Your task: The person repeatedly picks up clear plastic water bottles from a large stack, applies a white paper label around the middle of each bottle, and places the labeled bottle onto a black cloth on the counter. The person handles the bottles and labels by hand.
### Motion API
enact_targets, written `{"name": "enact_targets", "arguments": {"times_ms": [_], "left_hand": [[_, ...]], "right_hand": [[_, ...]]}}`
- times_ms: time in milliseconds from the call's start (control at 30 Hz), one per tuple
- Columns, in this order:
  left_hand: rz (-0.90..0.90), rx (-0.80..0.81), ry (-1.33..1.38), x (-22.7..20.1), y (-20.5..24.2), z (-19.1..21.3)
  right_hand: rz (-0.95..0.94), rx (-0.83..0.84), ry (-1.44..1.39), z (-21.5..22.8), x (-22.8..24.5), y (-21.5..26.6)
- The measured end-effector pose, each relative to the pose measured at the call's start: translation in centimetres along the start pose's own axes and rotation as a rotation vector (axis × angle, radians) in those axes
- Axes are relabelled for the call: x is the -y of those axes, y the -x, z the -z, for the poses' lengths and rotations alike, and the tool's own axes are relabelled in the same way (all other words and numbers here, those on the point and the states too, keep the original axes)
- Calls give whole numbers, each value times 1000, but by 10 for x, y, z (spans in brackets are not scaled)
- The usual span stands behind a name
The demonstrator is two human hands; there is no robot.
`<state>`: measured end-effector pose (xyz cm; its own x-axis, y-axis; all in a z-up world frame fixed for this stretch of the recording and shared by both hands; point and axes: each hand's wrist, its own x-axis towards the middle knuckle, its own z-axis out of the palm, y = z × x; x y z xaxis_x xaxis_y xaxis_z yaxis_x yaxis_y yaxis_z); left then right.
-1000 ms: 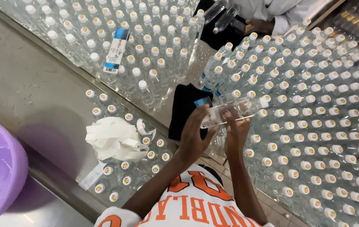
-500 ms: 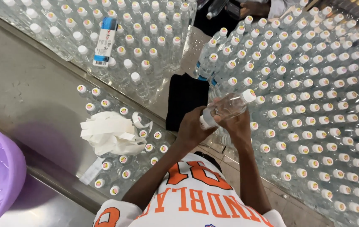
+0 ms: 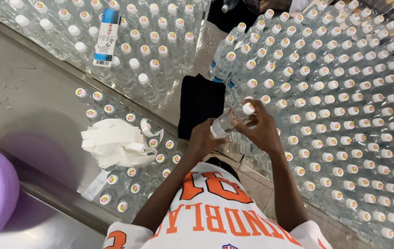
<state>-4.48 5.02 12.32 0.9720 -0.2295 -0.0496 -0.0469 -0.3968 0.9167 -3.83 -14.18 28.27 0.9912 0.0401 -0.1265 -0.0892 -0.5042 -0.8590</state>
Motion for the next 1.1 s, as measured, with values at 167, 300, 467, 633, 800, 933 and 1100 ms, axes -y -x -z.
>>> {"name": "enact_targets", "arguments": {"times_ms": [167,300,467,633,800,933,1100], "left_hand": [[150,198,-692,31,-3,-2],[135,227,-530,21,-4,26],[143,102,-453,6,3,56],[110,-268,-159,35,-5,103],[-35,-639,-194,55,-32,186],[-155,-817,-642,102,-66,254],[-103,-710,-964,139,-94,287]], "right_hand": [[-101,-30,185,7,15,4],[-143,116,572,-12,-22,-17],[-57,158,839,-23,-75,-25],[12,89,900,-41,-94,-19],[101,-125,1037,-57,-135,-19],[178,-225,1198,-61,-113,-12],[331,-175,939,-106,-89,-18]]}}
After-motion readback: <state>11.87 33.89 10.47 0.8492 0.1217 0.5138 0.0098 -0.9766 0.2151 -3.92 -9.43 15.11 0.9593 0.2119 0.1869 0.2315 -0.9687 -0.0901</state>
